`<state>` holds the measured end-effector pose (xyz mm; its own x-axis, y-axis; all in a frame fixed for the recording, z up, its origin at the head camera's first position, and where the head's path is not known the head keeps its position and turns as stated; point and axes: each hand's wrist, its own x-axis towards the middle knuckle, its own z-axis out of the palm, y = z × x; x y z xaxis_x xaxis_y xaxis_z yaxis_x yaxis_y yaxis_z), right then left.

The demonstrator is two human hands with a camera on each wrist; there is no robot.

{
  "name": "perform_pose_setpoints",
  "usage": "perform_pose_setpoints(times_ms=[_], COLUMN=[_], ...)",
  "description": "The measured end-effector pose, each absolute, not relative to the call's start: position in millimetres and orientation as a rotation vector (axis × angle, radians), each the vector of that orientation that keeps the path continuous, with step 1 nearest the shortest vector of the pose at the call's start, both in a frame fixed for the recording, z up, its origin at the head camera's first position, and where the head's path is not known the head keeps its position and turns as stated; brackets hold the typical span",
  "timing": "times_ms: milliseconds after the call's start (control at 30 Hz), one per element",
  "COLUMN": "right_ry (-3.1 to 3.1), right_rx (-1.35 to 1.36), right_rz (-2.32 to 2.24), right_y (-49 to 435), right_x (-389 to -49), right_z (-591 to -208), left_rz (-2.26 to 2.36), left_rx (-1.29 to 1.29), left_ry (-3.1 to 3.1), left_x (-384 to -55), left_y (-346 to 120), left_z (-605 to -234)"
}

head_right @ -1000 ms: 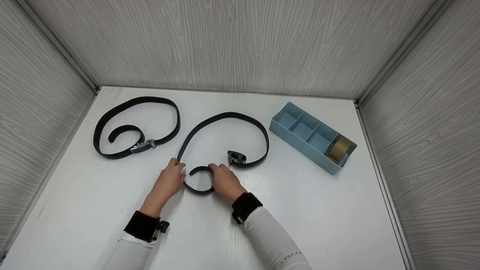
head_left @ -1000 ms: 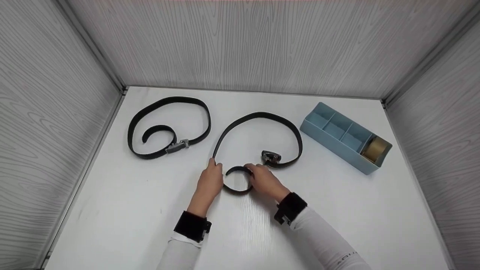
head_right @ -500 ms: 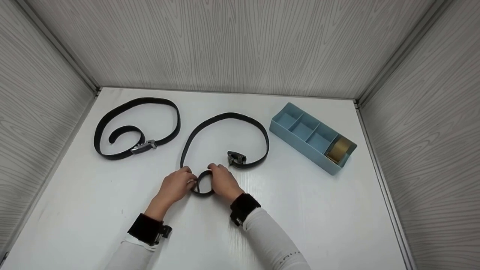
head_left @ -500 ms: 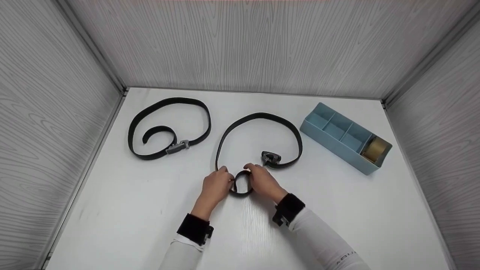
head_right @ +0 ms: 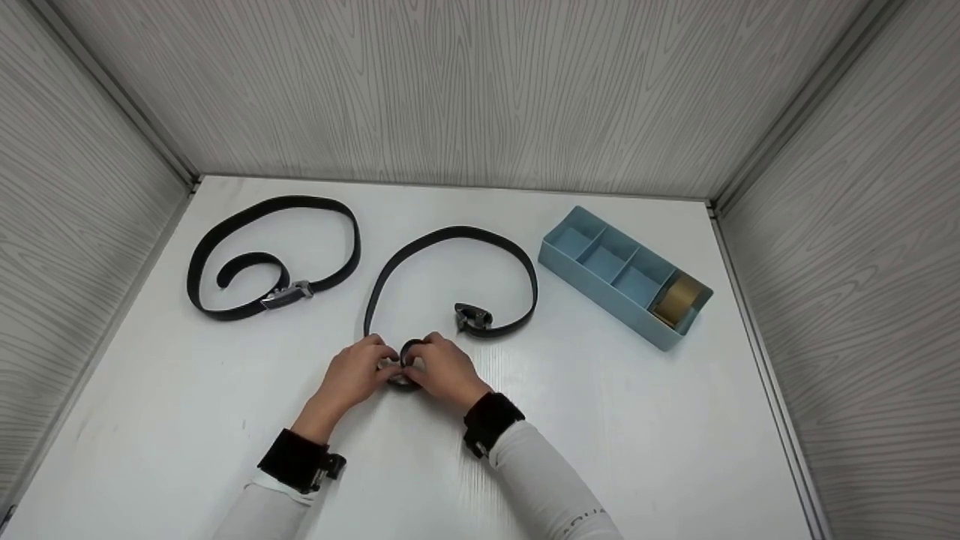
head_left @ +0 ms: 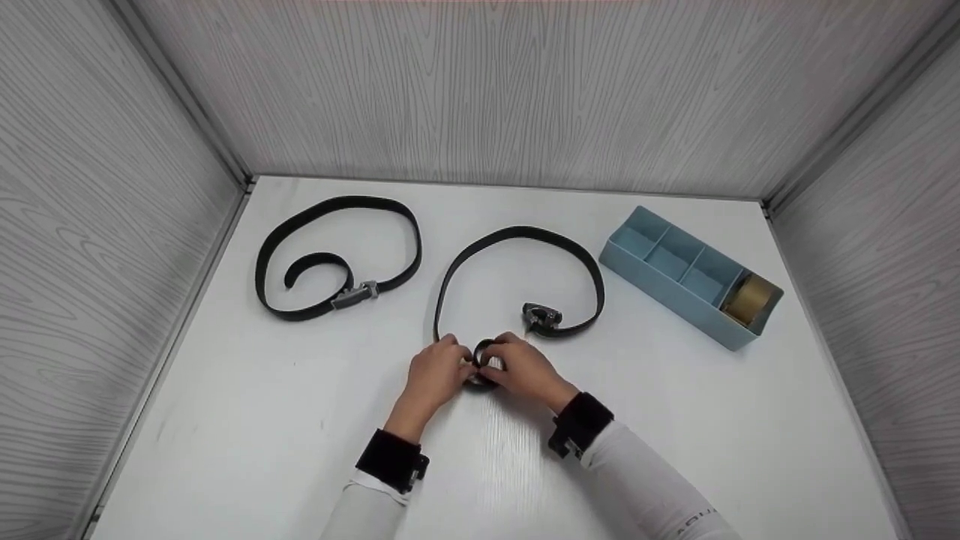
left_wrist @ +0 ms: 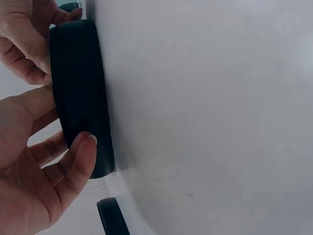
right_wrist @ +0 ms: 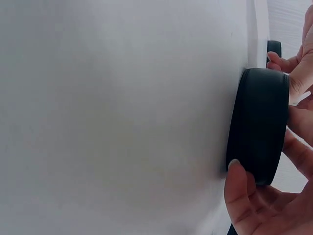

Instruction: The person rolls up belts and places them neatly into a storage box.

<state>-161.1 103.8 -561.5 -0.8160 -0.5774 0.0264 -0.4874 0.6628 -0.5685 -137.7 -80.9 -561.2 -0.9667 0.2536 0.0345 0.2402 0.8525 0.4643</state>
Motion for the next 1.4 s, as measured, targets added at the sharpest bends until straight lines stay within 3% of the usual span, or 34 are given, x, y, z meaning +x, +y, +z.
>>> perform_pose_setpoints(times_ms=[267, 367, 833, 1100, 1400], right_ry=[2.775, 2.775, 2.642, 2.706, 2.892], right_rx=[-0.941, -0.956, -1.297, -1.296, -1.233], right_rz=[-0.751, -0.713, -0.751, -0.608, -0.592], right_y=[107.4, 107.7, 103.2, 97.9, 93.5], right_x=[-159.0, -157.0, -159.3, -157.1, -148.1], right_z=[-558.3, -556.7, -550.7, -550.2, -551.6], left_rz=[1.189, 1.213, 0.947, 0.968, 0.964], left_rx=[-0.141, -0.236, 0.003, 0.147, 0.043], left_ry=[3.012, 2.997, 2.899, 2.852, 2.805], left_x=[-134.4, -134.4, -154.9, -153.9, -152.3], left_y=[-79.4, -81.3, -92.9, -97.9, -93.1], left_z=[-564.4, -564.9, -556.5, -558.5, -556.7])
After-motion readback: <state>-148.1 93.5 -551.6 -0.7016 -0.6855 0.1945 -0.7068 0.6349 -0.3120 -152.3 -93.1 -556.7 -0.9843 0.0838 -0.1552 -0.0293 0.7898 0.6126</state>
